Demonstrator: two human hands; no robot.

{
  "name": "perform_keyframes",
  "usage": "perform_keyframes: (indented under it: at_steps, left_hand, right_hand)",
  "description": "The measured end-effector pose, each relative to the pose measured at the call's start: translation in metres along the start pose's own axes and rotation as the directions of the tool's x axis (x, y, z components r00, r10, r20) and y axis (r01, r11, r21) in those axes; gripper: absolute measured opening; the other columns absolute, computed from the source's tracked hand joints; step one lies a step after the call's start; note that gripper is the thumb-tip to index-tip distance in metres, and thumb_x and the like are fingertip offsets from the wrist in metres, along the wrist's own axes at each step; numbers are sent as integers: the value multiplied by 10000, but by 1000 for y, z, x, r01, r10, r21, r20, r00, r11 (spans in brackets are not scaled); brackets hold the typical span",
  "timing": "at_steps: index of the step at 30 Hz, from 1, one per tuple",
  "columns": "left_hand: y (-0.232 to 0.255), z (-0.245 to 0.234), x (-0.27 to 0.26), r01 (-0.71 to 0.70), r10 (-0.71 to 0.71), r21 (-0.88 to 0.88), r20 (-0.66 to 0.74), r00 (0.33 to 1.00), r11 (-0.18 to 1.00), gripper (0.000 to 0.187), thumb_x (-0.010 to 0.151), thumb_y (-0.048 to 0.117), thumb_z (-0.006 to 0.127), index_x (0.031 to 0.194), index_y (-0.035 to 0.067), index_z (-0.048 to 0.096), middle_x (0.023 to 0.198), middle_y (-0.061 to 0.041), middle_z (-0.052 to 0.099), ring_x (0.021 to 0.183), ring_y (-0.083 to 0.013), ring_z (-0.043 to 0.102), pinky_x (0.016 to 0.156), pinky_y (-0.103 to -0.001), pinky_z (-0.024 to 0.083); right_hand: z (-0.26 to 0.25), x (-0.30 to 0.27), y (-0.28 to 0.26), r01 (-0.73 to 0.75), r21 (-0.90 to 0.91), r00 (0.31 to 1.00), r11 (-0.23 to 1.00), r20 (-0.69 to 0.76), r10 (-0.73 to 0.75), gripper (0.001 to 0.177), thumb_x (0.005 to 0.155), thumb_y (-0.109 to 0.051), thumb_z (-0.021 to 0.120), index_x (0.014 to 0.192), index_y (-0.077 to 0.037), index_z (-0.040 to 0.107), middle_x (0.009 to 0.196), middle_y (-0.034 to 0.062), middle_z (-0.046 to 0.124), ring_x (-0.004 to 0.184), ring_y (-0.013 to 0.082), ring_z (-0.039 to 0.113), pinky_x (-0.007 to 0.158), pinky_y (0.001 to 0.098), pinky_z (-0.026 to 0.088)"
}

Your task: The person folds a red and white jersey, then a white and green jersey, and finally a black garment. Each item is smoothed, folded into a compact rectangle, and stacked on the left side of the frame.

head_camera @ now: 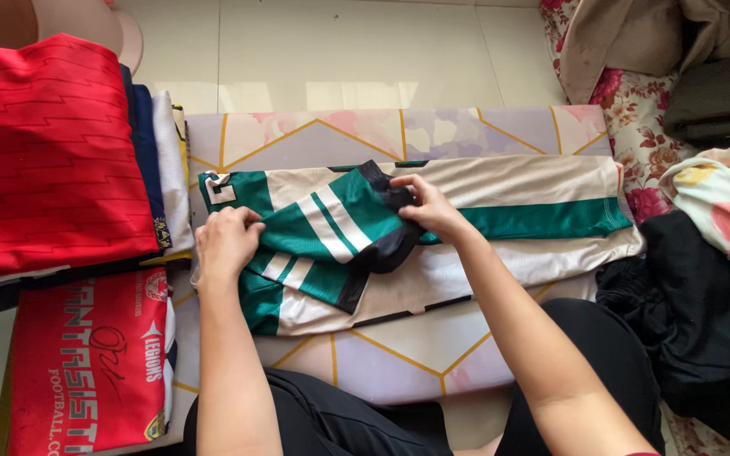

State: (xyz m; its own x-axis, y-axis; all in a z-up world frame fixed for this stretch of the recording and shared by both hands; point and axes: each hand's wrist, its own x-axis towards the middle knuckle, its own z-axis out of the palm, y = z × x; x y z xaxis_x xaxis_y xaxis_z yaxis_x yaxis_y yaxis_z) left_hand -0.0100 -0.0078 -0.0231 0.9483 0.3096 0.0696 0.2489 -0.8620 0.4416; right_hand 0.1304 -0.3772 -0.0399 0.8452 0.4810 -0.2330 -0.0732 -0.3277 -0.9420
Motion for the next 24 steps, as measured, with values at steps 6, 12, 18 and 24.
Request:
perform_keyframes:
  at_steps: [6,12,18,24]
  left_hand:
    - [12,0,-3,-12,19,27,-281,959,1000,137,878,210,764,1005,161,750,1057,-79,708,1064,-304,632,882,-470,476]
    - [-8,-8,-9,80,-142,-207,-305,942,975,146,904,189,733,1045,153,743,1103,-118,711,1069,-321,644,927,-439,499]
    - [-36,-23,-30,269,-268,-167,29,963,949,239,917,331,738,1078,157,773,1120,-123,748,1082,-333,690,966,-430,519]
    - [-7,-17,-28,148,-169,178,108,980,973,308,794,354,805,1053,189,788,1105,-90,740,1100,-338,647,905,-506,459]
  right_hand:
    - [21,-19,9,-83,-547,957,833,-277,-86,350,848,-67,653,1195,-70,699,1196,179,691,1126,285,638,1020,373,504]
    - [84,-40,-27,219,-752,778,621,-249,-577,495,1001,-389,657,1406,-108,618,1531,162,519,1460,371,450,1217,518,355]
    - [126,-42,-50,106,-835,959,541,-59,-279,624,764,-323,777,1339,-115,650,1494,249,461,1447,513,356,1046,779,239]
    - [170,-64,-46,426,-491,904,759,246,-349,217,962,-177,709,1161,-94,684,1167,138,698,1142,338,661,1003,440,529]
